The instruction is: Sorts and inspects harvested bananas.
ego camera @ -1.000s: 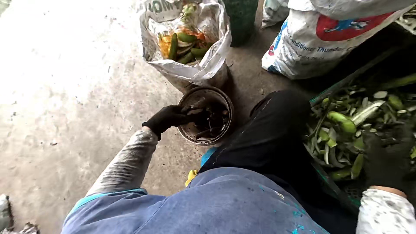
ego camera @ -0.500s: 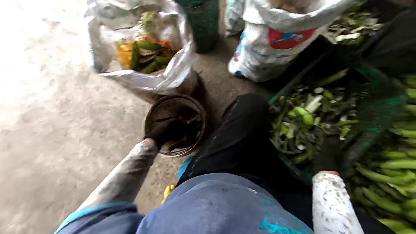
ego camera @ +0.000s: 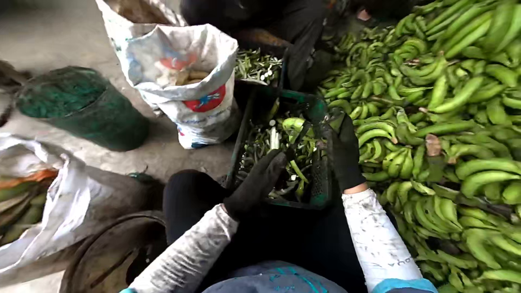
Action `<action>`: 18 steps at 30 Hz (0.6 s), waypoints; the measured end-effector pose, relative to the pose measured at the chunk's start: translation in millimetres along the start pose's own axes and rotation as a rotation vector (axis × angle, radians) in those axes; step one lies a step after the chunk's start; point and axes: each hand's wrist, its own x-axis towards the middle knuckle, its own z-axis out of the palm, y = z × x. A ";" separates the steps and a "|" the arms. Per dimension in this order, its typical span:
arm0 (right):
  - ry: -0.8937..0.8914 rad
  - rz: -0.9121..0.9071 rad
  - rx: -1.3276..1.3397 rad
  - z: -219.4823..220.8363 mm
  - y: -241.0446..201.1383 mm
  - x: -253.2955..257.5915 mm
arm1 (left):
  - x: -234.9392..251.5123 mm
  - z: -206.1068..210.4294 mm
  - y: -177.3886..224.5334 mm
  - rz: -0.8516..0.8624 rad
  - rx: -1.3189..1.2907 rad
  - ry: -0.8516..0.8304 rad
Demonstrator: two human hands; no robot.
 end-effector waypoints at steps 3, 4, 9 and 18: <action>0.041 -0.054 -0.122 -7.3 15.1 1.3 | 19.8 24.5 -18.7 -0.014 -0.068 0.000; 0.047 -0.043 -0.139 -8.6 20.3 2.5 | 22.4 27.4 -18.6 -0.023 -0.047 0.033; 0.040 -0.005 -0.133 -9.7 41.3 -0.3 | 33.0 28.3 -19.2 -0.023 0.095 0.196; 0.095 -0.282 -0.224 -10.8 44.3 13.5 | 38.9 33.3 -18.9 0.071 0.438 0.157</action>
